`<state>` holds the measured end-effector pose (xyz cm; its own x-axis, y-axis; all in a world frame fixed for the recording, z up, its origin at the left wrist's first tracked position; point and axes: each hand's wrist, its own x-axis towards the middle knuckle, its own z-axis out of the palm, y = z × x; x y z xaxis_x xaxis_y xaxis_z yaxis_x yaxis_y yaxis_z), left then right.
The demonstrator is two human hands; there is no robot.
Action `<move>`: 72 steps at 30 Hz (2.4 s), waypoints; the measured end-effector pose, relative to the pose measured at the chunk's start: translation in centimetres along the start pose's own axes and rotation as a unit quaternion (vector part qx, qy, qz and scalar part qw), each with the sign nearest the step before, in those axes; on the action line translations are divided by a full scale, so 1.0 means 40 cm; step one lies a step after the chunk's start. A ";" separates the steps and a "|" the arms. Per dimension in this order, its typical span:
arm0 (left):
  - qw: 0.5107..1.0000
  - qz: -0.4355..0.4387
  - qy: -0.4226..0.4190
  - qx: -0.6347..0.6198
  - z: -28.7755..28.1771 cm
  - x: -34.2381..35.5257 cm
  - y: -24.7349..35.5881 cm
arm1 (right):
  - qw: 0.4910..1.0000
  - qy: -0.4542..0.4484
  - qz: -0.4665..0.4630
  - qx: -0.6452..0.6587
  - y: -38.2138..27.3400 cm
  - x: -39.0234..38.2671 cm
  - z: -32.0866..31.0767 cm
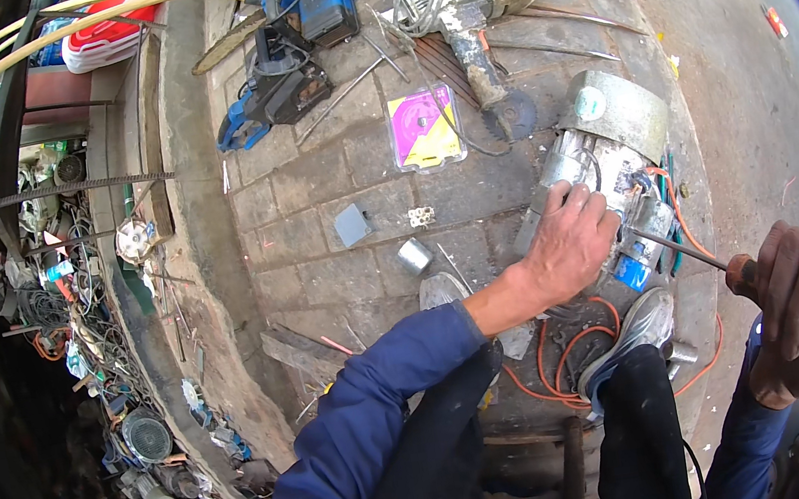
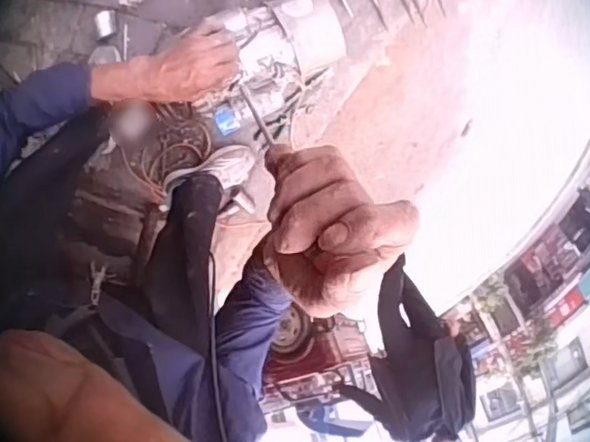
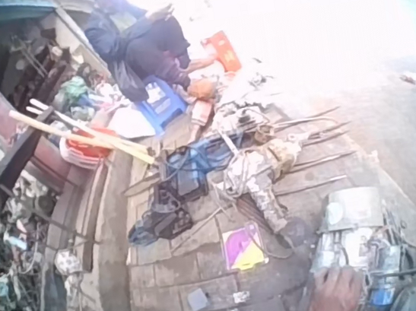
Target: The person sits on the ground and uses a screwdriver to adjust and connect wires on a small electric motor. They repeatedly tighten screws and reposition wires on the motor's terminal block.
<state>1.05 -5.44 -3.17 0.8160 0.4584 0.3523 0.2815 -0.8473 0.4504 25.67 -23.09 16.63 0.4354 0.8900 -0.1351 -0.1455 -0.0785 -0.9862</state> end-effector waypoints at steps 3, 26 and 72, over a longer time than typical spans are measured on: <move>0.999 0.021 -0.006 0.033 -0.009 -0.007 -0.010 | 0.997 -0.017 -0.074 0.029 0.035 0.025 0.007; 0.998 0.032 -0.042 0.031 -0.020 -0.013 -0.012 | 0.972 -0.116 -0.199 0.050 0.049 0.165 0.067; 0.282 -0.502 -0.064 -0.815 -0.098 -0.117 0.161 | 0.929 -0.094 -0.167 -0.317 0.353 -0.023 0.239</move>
<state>-2.92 -12.00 1.30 0.7793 0.1467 -0.6093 -0.1191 0.9892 0.0859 14.70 -20.74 3.73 0.1905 0.9704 0.1485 0.5485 0.0203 -0.8359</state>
